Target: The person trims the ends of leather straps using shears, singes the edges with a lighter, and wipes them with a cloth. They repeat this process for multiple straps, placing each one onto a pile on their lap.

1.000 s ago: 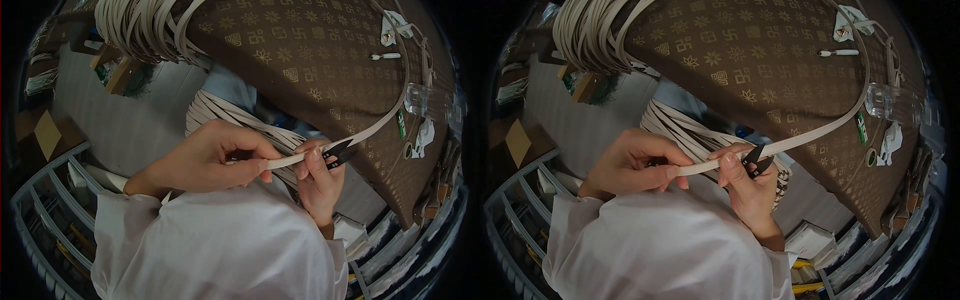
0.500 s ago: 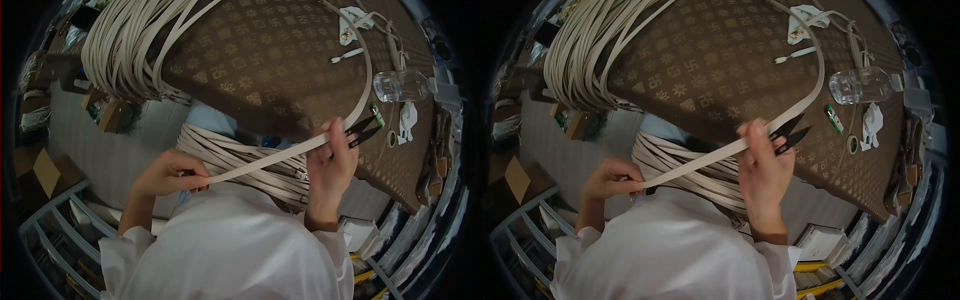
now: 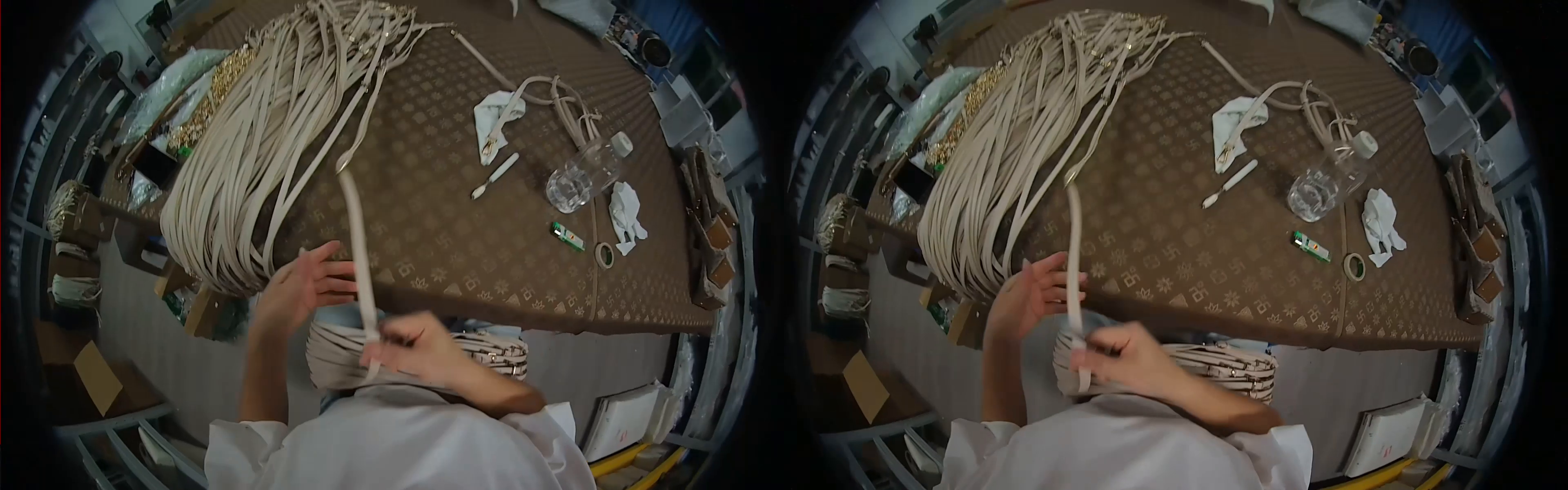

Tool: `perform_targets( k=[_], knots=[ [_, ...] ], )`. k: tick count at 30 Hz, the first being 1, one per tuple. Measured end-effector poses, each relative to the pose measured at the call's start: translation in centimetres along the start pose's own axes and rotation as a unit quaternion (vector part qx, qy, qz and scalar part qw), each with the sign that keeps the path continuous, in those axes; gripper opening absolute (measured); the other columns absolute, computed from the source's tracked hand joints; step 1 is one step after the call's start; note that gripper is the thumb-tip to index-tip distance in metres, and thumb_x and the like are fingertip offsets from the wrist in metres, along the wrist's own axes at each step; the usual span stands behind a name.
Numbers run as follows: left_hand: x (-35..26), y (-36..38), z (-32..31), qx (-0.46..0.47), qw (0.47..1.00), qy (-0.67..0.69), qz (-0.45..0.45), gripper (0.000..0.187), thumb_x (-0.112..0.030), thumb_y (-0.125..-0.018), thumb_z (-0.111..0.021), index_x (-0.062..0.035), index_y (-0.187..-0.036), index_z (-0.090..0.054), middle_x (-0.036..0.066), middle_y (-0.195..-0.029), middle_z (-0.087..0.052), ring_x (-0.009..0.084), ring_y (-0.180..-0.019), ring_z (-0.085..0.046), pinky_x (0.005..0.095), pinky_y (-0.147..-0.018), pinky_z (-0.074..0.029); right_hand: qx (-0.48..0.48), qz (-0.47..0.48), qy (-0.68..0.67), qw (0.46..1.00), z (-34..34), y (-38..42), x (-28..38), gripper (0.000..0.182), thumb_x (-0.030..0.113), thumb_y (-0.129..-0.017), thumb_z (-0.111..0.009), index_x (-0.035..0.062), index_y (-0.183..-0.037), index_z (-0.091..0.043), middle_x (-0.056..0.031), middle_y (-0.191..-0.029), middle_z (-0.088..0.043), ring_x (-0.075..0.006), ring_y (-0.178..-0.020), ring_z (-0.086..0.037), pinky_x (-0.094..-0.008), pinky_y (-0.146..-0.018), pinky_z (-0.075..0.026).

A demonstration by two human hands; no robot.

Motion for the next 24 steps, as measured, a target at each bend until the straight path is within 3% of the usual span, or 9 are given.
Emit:
perform_targets(
  k=[4,7,10,13,14,17,20,22,24],
  knots=[
    [-0.9,-4.1,-2.9,0.031,0.984,0.166,0.057,0.04,-0.032,-0.093,-0.035,0.0016,-0.112,-0.044,0.01,-0.08,-0.057,0.0123,-0.056,-0.049,0.024,-0.049,-0.04,0.116,0.041,0.059,0.991,-0.6,0.9,-2.2,0.019,0.018,-0.083,-0.057,-0.0006,-0.079,-0.062,0.0001,-0.057,-0.051,-0.0043,-0.052,-0.041,-0.0216,-0.047,-0.034],
    [-0.8,-2.7,-3.0,0.08,0.991,0.102,-0.014,0.036,-0.031,-0.092,-0.037,0.0015,-0.1,-0.05,0.004,-0.064,-0.049,0.0077,-0.046,-0.035,0.0203,-0.041,-0.026,-0.113,0.003,0.065,0.991,1.9,0.9,-1.0,0.025,0.02,-0.089,-0.048,-0.0017,-0.092,-0.06,0.0006,-0.069,-0.058,-0.0049,-0.054,-0.044,-0.0203,-0.051,-0.037],
    [0.5,0.6,-3.8,0.109,0.992,-0.047,0.049,0.033,-0.029,-0.092,-0.037,0.0008,-0.093,-0.051,0.001,-0.058,-0.044,0.0055,-0.045,-0.033,0.0187,-0.039,-0.025,-0.221,-0.027,0.022,0.975,4.4,-0.8,-0.4,0.036,0.03,-0.09,-0.044,-0.0024,-0.101,-0.057,-0.0009,-0.075,-0.061,-0.0008,-0.047,-0.031,-0.0167,-0.043,-0.025],
    [2.6,3.7,-4.0,0.127,0.959,-0.167,0.19,0.034,-0.028,-0.093,-0.036,0.0017,-0.095,-0.052,0.0,-0.064,-0.048,0.0053,-0.052,-0.04,0.0174,-0.045,-0.03,-0.2,-0.047,-0.126,0.97,4.0,-2.5,0.3,0.037,0.031,-0.089,-0.046,-0.0023,-0.09,-0.061,0.0006,-0.059,-0.052,-0.0024,-0.046,-0.033,-0.0165,-0.041,-0.024],
    [3.3,4.1,-4.0,0.129,0.958,-0.172,0.189,0.034,-0.028,-0.093,-0.036,0.0017,-0.095,-0.052,0.0,-0.064,-0.048,0.0053,-0.052,-0.04,0.0174,-0.045,-0.03,-0.147,-0.044,-0.193,0.969,4.2,-3.0,0.0,0.032,0.026,-0.09,-0.045,-0.0027,-0.096,-0.057,-0.0056,-0.077,-0.062,-0.0031,-0.044,-0.031,-0.0172,-0.041,-0.026],
    [5.4,5.1,-2.9,0.169,0.912,-0.224,0.299,0.037,-0.028,-0.093,-0.036,0.0031,-0.104,-0.051,0.003,-0.078,-0.053,0.0074,-0.065,-0.048,0.0185,-0.053,-0.038,-0.18,0.007,-0.253,0.951,4.4,-3.9,0.4,0.029,0.024,-0.089,-0.047,-0.0023,-0.094,-0.058,-0.0061,-0.074,-0.062,-0.0028,-0.044,-0.033,-0.0169,-0.041,-0.025],
    [6.0,4.1,-1.7,0.235,0.942,-0.182,0.154,0.037,-0.025,-0.093,-0.035,0.0038,-0.113,-0.047,0.006,-0.093,-0.055,0.0107,-0.078,-0.052,0.0228,-0.066,-0.043,-0.153,0.001,-0.212,0.965,3.8,-3.3,0.2,0.025,0.021,-0.089,-0.048,-0.0007,-0.092,-0.058,-0.0051,-0.072,-0.061,-0.0025,-0.045,-0.035,-0.0166,-0.042,-0.026],
    [4.8,2.3,-2.5,0.016,0.996,-0.058,-0.065,0.038,-0.021,-0.093,-0.034,0.004,-0.12,-0.042,0.01,-0.097,-0.056,0.0149,-0.084,-0.054,0.0271,-0.074,-0.044,-0.125,-0.004,-0.153,0.98,2.1,-2.2,0.1,0.023,0.021,-0.088,-0.049,0.001,-0.091,-0.059,-0.0023,-0.071,-0.06,-0.0017,-0.047,-0.035,-0.0161,-0.043,-0.026],
    [2.0,1.6,-4.6,0.0,0.995,-0.077,-0.058,0.037,-0.019,-0.093,-0.034,0.0044,-0.12,-0.042,0.011,-0.097,-0.056,0.0161,-0.085,-0.054,0.0278,-0.075,-0.044,-0.083,0.02,-0.014,0.996,0.8,-1.4,-0.8,0.024,0.023,-0.087,-0.052,0.0011,-0.089,-0.062,-0.0011,-0.072,-0.061,-0.0029,-0.056,-0.043,-0.0169,-0.051,-0.035]
  ],
)
Point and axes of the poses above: each hand's wrist, its own y-axis away from the middle knuckle, its own z-axis out of the back of the hand, x = y × z, the point moved 1 cm from there along -y, towards the middle knuckle
